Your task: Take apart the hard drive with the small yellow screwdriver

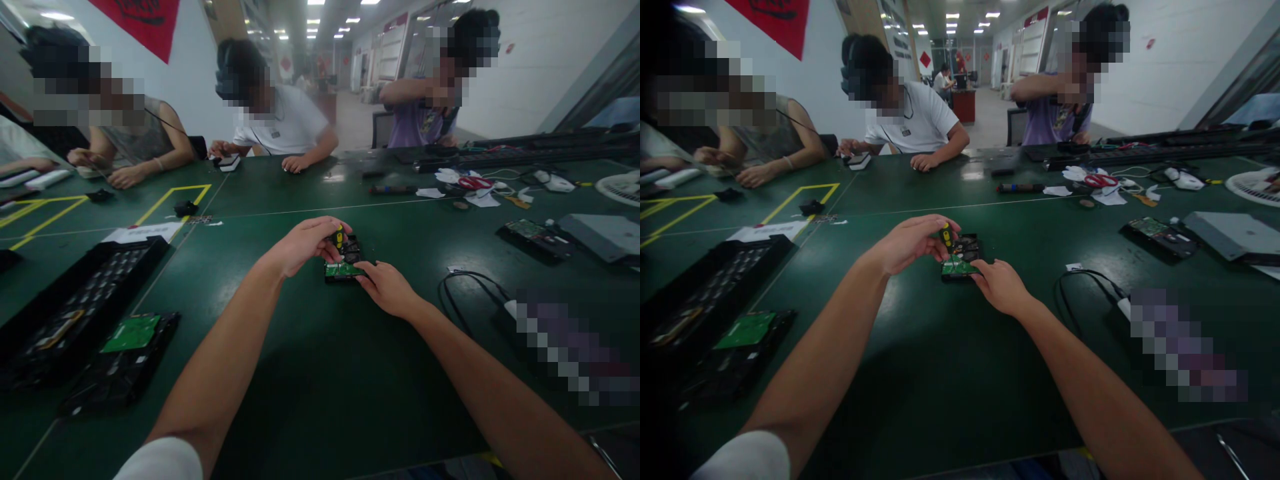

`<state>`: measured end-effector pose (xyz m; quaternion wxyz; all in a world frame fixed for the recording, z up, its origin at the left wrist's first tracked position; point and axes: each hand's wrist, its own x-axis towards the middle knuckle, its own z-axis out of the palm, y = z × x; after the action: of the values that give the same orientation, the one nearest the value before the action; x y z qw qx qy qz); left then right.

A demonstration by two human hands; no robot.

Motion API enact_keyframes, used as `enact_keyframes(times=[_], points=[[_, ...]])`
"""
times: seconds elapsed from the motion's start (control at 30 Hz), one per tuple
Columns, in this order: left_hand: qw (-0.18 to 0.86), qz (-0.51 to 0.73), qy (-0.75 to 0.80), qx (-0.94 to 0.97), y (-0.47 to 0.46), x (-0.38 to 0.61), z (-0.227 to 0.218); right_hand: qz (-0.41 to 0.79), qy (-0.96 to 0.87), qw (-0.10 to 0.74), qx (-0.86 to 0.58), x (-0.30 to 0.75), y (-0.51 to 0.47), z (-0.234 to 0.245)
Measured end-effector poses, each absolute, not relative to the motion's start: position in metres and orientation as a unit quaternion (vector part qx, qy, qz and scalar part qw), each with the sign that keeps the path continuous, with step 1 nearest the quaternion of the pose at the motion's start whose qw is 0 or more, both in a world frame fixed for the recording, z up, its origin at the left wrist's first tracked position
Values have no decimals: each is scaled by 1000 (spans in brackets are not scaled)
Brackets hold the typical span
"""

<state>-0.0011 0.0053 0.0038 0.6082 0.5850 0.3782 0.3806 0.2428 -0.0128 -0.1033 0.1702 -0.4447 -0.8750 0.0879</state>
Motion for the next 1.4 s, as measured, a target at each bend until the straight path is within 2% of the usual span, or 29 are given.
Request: enact_keyframes(times=[0.3,0.63,1.0,1.4], points=[[581,356,385,623,5,-3,3,84,-872,166,-452,242,-13,-103],[630,381,384,556,2,0,6,80,-873,167,-451,242,-14,-103],[595,373,383,600,2,0,9,84,-874,169,-447,243,-14,-102],[614,386,366,584,7,-3,2,86,-877,164,-444,242,-14,-99]])
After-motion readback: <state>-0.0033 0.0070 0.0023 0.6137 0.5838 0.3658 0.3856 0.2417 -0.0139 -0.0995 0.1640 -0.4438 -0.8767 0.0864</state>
